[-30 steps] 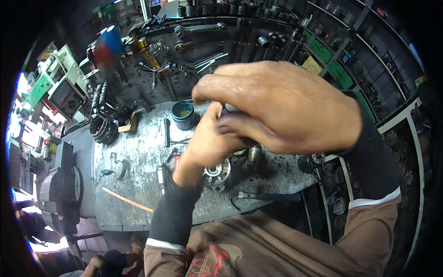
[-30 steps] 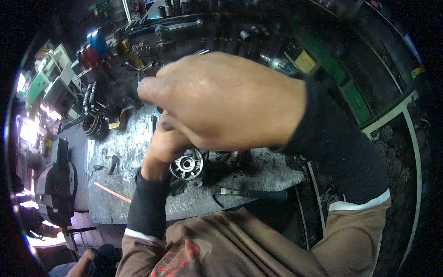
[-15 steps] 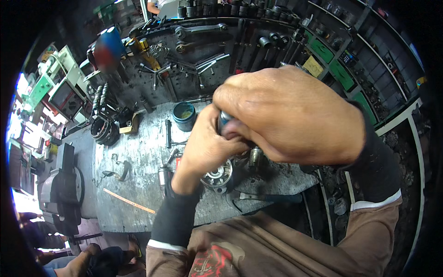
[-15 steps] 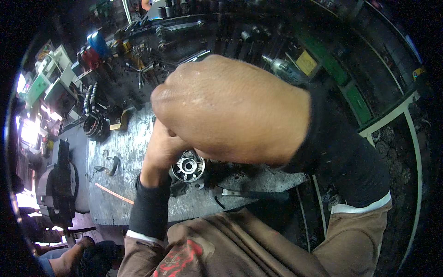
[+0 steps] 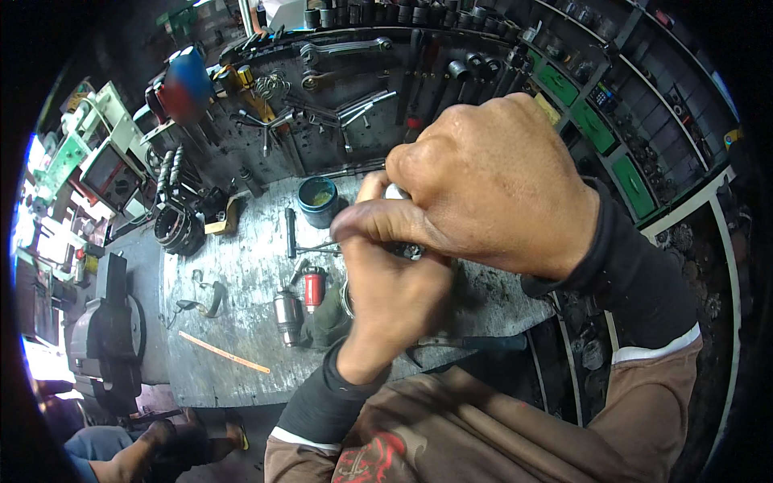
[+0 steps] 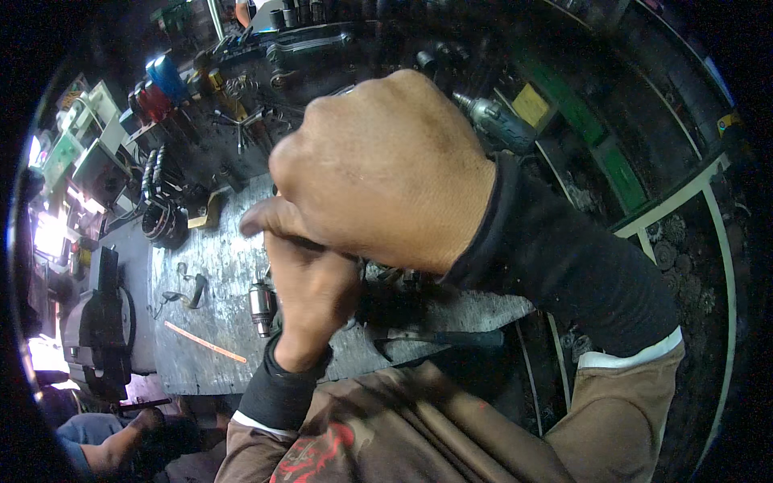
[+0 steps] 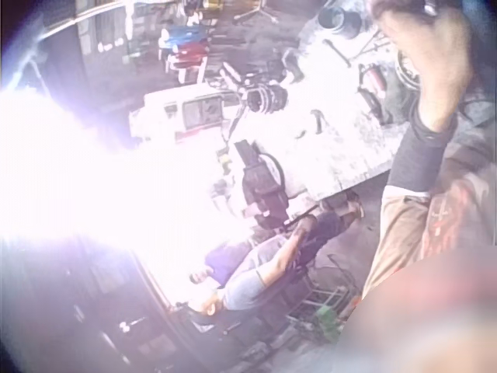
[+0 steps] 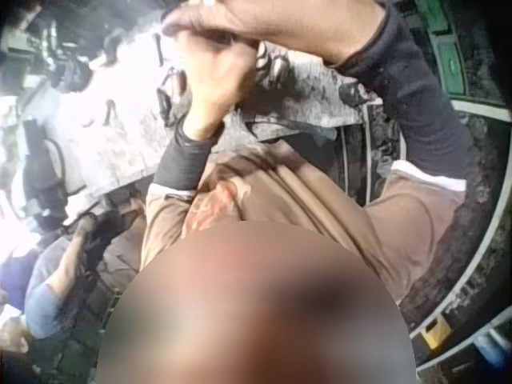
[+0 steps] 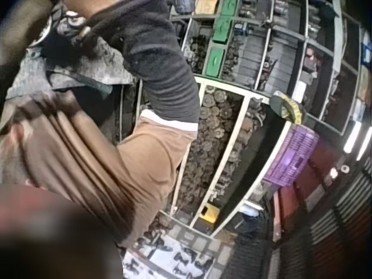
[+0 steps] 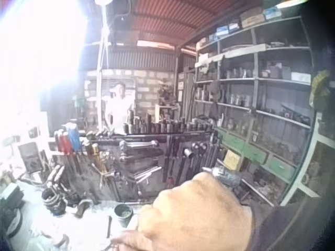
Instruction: The person assembles a mechanical component on a workbench, inserting small parts into a circular housing, applying grease, and using a power drill and screwdriver to secure components.
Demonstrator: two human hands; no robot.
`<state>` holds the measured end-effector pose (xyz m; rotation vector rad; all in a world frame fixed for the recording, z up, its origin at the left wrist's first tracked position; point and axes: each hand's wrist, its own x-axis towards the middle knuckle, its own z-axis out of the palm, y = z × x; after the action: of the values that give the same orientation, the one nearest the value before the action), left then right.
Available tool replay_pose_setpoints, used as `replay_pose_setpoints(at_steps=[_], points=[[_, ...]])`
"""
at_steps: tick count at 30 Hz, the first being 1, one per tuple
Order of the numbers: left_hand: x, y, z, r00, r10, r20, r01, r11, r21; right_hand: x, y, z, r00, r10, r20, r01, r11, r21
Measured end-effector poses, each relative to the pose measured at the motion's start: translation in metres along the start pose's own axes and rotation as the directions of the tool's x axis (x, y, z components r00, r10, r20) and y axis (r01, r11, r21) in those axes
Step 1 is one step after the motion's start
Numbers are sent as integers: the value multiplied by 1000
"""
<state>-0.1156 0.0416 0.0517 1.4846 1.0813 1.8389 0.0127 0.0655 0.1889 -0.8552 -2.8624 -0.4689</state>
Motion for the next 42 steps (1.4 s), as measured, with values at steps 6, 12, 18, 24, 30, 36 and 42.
replay_pose_setpoints(at_steps=[6,12,18,24,30,36,42], points=[[21,3,-16,805,-328,495,483,846,-225,10,6,11,943,-218,-250,291,906,309],[-1,5,2,992,94,-83,-98,994,-49,2,-2,4,996,-38,-86,39,999,12],[8,-27,-13,923,-217,318,338,853,-399,5,3,4,981,-161,-108,186,938,292],[-21,-23,-47,905,6,425,-31,998,53,0,10,0,992,-124,-28,125,903,411],[-41,-49,-65,920,146,363,-215,963,160,26,17,72,904,-373,-210,274,127,953],[-50,-59,-54,919,182,350,-230,968,100,15,-27,126,795,283,-537,603,-464,649],[-46,-50,-55,934,206,291,-269,943,196,15,-35,96,892,400,-209,339,-288,895]])
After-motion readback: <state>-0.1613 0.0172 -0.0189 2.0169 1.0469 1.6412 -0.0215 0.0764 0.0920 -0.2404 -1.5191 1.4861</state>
